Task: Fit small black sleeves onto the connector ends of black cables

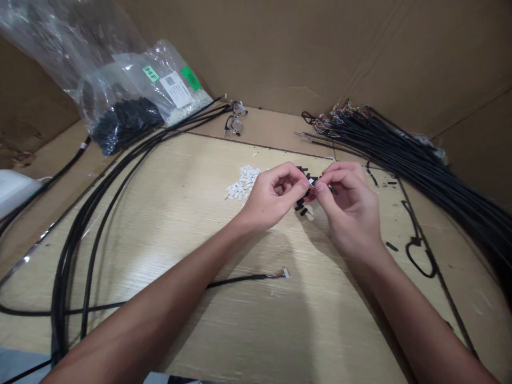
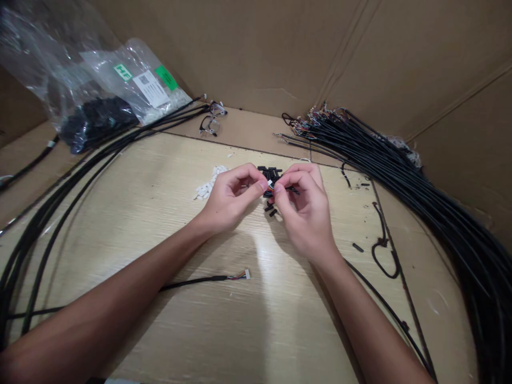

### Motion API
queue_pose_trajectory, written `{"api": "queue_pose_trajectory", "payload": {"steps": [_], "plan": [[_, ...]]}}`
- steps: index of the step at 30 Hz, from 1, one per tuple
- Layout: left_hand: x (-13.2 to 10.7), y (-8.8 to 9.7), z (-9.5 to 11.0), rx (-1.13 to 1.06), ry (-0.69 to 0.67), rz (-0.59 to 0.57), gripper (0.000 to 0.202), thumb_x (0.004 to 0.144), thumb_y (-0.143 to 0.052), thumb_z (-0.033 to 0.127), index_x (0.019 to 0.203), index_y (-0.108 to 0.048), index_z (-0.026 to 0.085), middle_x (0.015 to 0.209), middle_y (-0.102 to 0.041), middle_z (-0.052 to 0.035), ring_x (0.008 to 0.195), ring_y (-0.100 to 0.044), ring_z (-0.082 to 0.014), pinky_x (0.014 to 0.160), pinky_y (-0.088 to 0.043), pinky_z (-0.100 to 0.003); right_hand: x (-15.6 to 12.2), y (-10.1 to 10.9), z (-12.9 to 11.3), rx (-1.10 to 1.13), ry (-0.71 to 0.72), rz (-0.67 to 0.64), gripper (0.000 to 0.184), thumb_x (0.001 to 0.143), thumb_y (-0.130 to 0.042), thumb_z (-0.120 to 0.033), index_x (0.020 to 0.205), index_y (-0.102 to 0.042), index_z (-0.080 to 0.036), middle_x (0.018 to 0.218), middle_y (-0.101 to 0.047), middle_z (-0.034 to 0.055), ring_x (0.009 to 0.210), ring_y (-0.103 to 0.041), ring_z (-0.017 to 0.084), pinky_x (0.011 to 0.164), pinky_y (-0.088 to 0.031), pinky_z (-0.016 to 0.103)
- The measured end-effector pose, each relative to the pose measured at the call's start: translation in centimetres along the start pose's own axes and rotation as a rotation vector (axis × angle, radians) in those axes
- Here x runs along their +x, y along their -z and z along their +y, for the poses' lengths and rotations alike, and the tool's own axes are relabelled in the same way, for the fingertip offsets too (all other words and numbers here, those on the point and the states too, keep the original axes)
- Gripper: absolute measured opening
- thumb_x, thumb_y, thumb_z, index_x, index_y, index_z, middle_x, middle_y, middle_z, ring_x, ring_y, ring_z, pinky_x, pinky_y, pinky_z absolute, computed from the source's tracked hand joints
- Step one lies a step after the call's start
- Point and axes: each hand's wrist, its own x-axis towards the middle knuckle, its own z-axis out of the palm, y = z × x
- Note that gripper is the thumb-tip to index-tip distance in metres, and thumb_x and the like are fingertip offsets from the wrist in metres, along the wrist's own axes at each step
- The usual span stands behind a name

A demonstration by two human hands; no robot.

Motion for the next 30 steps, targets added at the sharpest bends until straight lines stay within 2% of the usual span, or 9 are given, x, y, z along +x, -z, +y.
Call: {"api": "queue_pose_trajectory", "payload": {"steps": [4, 8, 14, 22, 30], "plan": [[0.1, 0.0, 0.0, 0.014, 0.010, 0.000, 0.018, 0.094, -0.077, 0.025, 0.079, -0.068, 0.019, 0.073, -0.060, 0.0014, 0.066, -0.047, -0.0120, 0.063, -0.038, -0.025, 0.1, 0.1, -1.1, -0.232, 0.162, 0.011, 0.008, 0.105, -0.070, -0.019, 0.105, -0.067, -0.026, 0.116, -0.060, 0.0083, 0.107, -0.067, 0.024, 0.076, -0.067, 0.036], [0.2, 0.0, 0.0, 0.010, 0.017, 0.026, 0.019, 0.093, -0.077, 0.023, 0.077, -0.068, 0.020, 0.073, -0.059, 0.0011, 0.069, -0.049, -0.0128, 0.066, -0.040, -0.025, 0.2, 0.3, -1.4, -0.399, 0.303, 0.000, 0.012, 0.105, -0.067, -0.016, 0.108, -0.064, -0.026, 0.115, -0.061, 0.0094, 0.107, -0.067, 0.028, 0.079, -0.064, 0.041], [0.4, 0.2, -0.3, -0.050, 0.049, -0.017, 0.016, 0.090, -0.075, 0.027, 0.078, -0.068, 0.019, 0.073, -0.061, 0.0014, 0.069, -0.050, -0.0118, 0.066, -0.039, -0.026, 0.1, -0.1, -1.1, -0.503, 0.391, 0.045, 0.014, 0.107, -0.064, -0.013, 0.108, -0.062, -0.027, 0.112, -0.064, 0.0093, 0.107, -0.066, 0.028, 0.089, -0.061, 0.046], [0.5, 0.7, -0.7, -0.226, 0.268, -0.106, 0.019, 0.086, -0.074, 0.033, 0.077, -0.063, 0.019, 0.065, -0.044, 0.0063, 0.057, -0.033, -0.0075, 0.055, -0.022, -0.025, -0.5, -0.1, -1.0, -0.535, 0.426, 0.019, 0.013, 0.110, -0.063, -0.019, 0.116, -0.066, -0.031, 0.118, -0.070, 0.0101, 0.107, -0.069, 0.030, 0.084, -0.059, 0.046], [0.4, 0.5, -0.5, -0.278, 0.294, -0.109, 0.021, 0.085, -0.075, 0.032, 0.076, -0.062, 0.019, 0.064, -0.040, 0.0067, 0.055, -0.028, -0.0066, 0.054, -0.016, -0.025, -0.3, -0.1, -1.3, -0.641, 0.502, 0.022, 0.018, 0.110, -0.062, -0.015, 0.117, -0.064, -0.031, 0.116, -0.072, 0.0100, 0.106, -0.072, 0.028, 0.083, -0.062, 0.045]]}}
